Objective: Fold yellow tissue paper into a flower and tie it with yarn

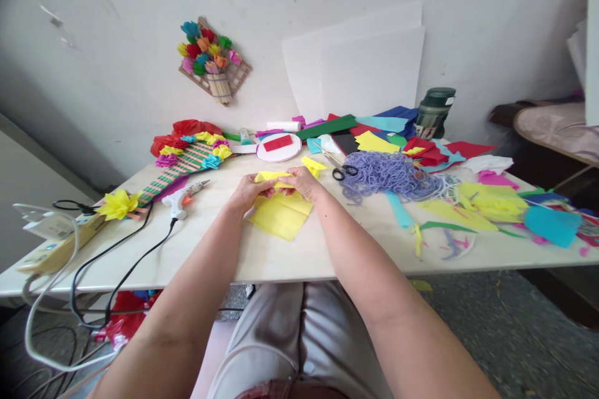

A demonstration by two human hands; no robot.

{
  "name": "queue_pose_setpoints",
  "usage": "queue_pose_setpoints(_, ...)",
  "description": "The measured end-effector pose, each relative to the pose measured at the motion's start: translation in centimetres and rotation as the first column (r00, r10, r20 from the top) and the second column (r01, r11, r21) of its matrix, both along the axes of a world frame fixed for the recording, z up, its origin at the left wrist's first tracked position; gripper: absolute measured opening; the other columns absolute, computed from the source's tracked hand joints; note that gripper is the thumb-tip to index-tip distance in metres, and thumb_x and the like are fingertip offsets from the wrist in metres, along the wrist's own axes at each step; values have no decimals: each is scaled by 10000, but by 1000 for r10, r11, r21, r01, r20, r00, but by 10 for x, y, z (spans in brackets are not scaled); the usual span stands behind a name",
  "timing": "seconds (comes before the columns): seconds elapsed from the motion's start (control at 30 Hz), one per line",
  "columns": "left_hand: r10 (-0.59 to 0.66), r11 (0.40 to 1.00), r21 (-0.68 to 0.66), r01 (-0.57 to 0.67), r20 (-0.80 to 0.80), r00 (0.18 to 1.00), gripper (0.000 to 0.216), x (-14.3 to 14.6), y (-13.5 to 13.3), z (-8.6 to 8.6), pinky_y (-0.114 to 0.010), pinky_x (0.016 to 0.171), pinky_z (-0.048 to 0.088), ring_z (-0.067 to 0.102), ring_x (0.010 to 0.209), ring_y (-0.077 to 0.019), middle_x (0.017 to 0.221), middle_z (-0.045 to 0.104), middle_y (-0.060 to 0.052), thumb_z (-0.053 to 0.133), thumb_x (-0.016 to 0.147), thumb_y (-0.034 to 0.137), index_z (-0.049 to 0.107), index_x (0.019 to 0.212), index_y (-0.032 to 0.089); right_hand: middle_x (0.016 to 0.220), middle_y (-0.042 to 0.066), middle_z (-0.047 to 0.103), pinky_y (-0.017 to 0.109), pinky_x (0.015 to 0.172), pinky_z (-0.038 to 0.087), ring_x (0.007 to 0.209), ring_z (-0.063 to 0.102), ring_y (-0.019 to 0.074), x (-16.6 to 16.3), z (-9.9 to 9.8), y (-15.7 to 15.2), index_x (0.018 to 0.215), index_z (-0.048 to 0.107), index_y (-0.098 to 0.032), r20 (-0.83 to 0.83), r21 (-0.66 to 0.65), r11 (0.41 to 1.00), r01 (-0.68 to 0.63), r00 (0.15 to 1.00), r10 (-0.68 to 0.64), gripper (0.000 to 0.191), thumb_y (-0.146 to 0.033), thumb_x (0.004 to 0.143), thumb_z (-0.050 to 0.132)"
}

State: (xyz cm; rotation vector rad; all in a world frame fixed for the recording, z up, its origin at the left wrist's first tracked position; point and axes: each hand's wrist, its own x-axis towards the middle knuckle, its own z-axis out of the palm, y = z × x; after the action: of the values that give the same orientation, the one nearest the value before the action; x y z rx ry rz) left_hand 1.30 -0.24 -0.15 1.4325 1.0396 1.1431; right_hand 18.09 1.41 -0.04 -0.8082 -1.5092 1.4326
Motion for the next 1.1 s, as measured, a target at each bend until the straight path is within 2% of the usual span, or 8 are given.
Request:
queue_pose_setpoints(0.17,-7,1000,-7,7,6,1000,332,0,0,0,-223,506,440,533,474,-99,551,597,-19,737,532,382,612,669,108,534,32,611,184,407,420,482,570,113,-1,2,-2,639,573,-113,-11,6,1000,22,1000,-22,253,-304,571,724)
queue_pose_setpoints(0.33,-30,999,-17,32,110,993,378,-2,0,1,-223,520,463,577,511,-112,629,628,-42,693,599,410,614,811,106,520,30,611,190,411,405,410,517,83,1,2,0,667,595,-103,-17,22,1000,9,1000,-8,254,-323,596,699)
queue_pose_setpoints(0.43,-14,1000,-16,16,165,986,386,-4,3,0,-227,533,479,586,521,-111,649,626,-43,683,604,430,601,790,101,511,25,607,184,401,388,386,496,71,3,4,-3,656,596,-100,-3,37,999,26,1000,-26,259,-332,599,697)
queue_pose_setpoints(0.6,2,1000,5,-2,123,992,370,-5,7,-4,-210,505,467,561,474,-90,615,614,-18,739,532,392,572,700,108,500,20,600,185,398,391,382,491,70,3,8,-7,639,583,-105,22,50,998,23,999,-25,275,-352,602,696)
queue_pose_setpoints(0.77,37,999,24,-39,82,996,394,-3,6,-3,-234,537,483,580,494,-111,584,607,-9,741,522,414,563,701,112,533,24,622,184,392,391,389,499,72,0,4,-3,679,581,-119,35,33,998,54,998,-56,287,-341,571,726)
queue_pose_setpoints(1.1,-10,999,-36,13,75,997,374,-4,4,-1,-247,540,501,614,514,-143,575,621,-27,737,550,390,564,732,112,496,4,600,184,406,403,388,497,69,0,5,-3,648,604,-118,8,32,988,148,989,-149,268,-304,525,753)
